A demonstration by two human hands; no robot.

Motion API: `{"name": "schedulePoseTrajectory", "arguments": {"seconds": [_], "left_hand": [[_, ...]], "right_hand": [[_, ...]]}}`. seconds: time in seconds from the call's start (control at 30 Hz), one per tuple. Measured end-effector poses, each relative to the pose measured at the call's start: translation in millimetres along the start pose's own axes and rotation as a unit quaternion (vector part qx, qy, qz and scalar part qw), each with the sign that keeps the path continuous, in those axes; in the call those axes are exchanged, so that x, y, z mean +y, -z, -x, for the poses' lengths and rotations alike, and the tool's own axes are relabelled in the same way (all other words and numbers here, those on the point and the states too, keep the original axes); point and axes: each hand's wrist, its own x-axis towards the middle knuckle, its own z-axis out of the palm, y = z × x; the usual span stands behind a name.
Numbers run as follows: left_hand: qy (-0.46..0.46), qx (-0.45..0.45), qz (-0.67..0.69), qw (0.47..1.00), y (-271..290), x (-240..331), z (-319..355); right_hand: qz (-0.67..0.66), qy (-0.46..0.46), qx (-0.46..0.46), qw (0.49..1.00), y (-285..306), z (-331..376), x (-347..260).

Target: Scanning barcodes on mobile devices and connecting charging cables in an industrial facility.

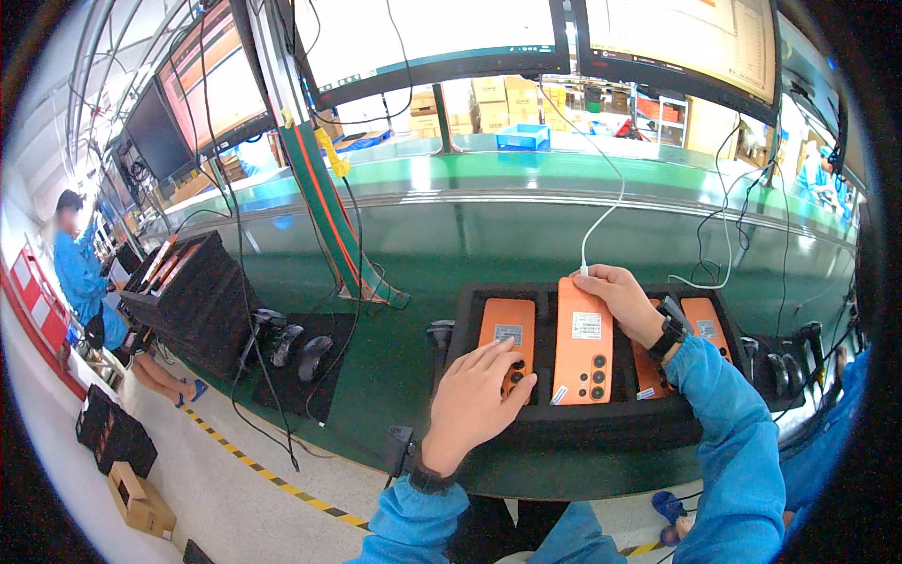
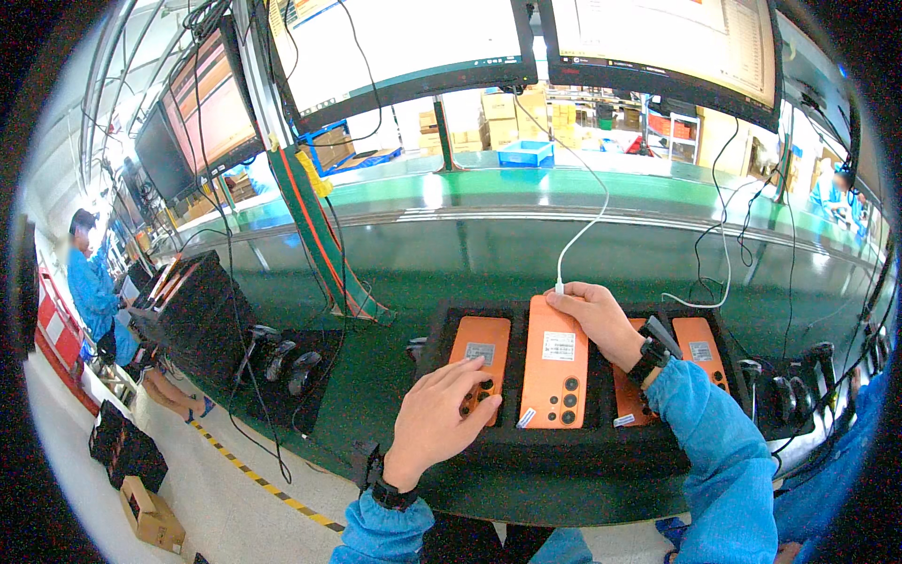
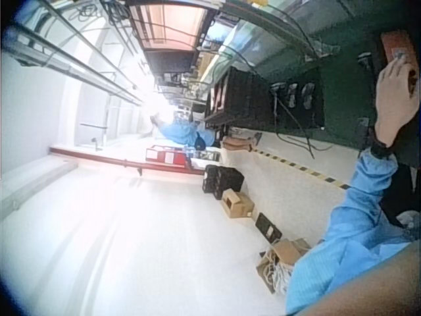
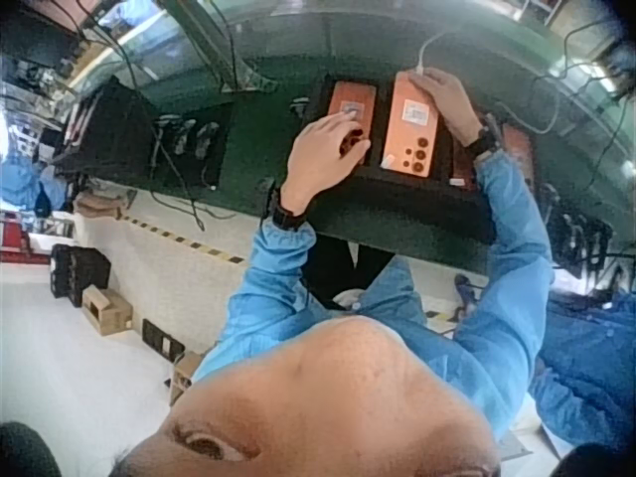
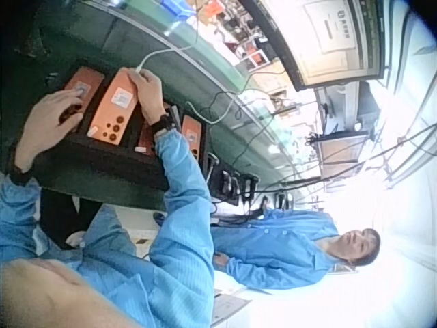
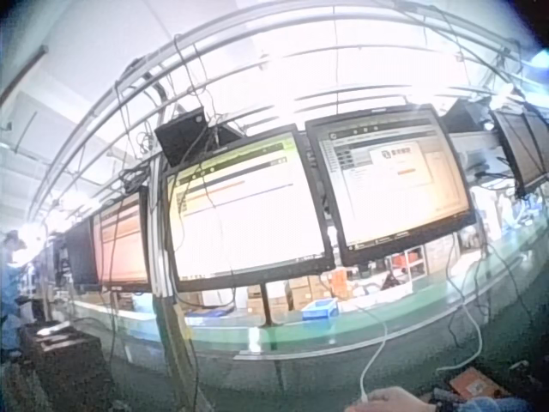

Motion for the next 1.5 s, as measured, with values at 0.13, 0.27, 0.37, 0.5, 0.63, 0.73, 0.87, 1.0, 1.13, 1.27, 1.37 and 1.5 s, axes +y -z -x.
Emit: {"name": "schedulePoseTrajectory", "arguments": {"seconds": [0.13, 0.27, 0.37, 0.5, 0.63, 0.73, 0.87, 1.0, 1.13, 1.27, 1.37, 1.5], "left_hand": [[0.001, -0.004, 0.0, 1.0, -0.6, -0.6, 0.1], [0.002, -0.003, -0.001, 1.0, -0.8, -0.2, 0.1], [0.004, -0.005, 0.001, 1.0, -0.5, 0.0, -0.2], [0.003, -0.004, -0.001, 1.0, -0.5, -1.2, 0.3], [0.001, -0.002, -0.001, 1.0, -1.8, -1.4, 0.4], [0.001, -0.002, -0.003, 1.0, -1.5, -1.1, 0.1], [0.001, -0.001, 0.0, 1.0, -2.1, -2.0, 0.2], [0.003, -0.005, 0.002, 1.0, -1.8, -2.0, 0.2], [0.003, -0.008, -0.001, 1.0, -1.4, -1.3, 1.6], [0.007, -0.01, 0.0, 1.0, -0.7, -0.6, 1.8], [0.005, -0.007, -0.001, 1.0, -1.3, -1.5, 0.9], [0.003, -0.002, 0.002, 1.0, -2.4, -3.7, -2.2]], "right_hand": [[-0.007, 0.005, -0.002, 1.0, -0.4, 0.5, -0.9], [-0.006, 0.003, -0.003, 1.0, 1.4, -1.0, 1.5], [-0.008, 0.001, -0.005, 1.0, 1.7, -1.2, 1.7], [-0.008, -0.002, -0.003, 1.0, -0.2, -0.1, -0.2], [-0.007, -0.001, -0.003, 1.0, 1.0, -0.3, 0.5], [-0.008, 0.0, -0.007, 1.0, 0.2, 0.2, -0.6], [-0.011, -0.004, -0.01, 1.0, 0.2, 0.2, -1.3], [-0.012, -0.003, -0.01, 1.0, 0.3, 0.8, -1.6], [-0.012, -0.006, -0.009, 1.0, 0.0, 2.4, -1.5], [-0.013, -0.002, -0.011, 1.0, -0.7, 2.3, -1.1], [-0.019, -0.002, -0.016, 1.0, 1.2, 0.0, 0.8], [0.0, -0.002, -0.01, 1.0, 1.5, -3.5, 0.3]]}}
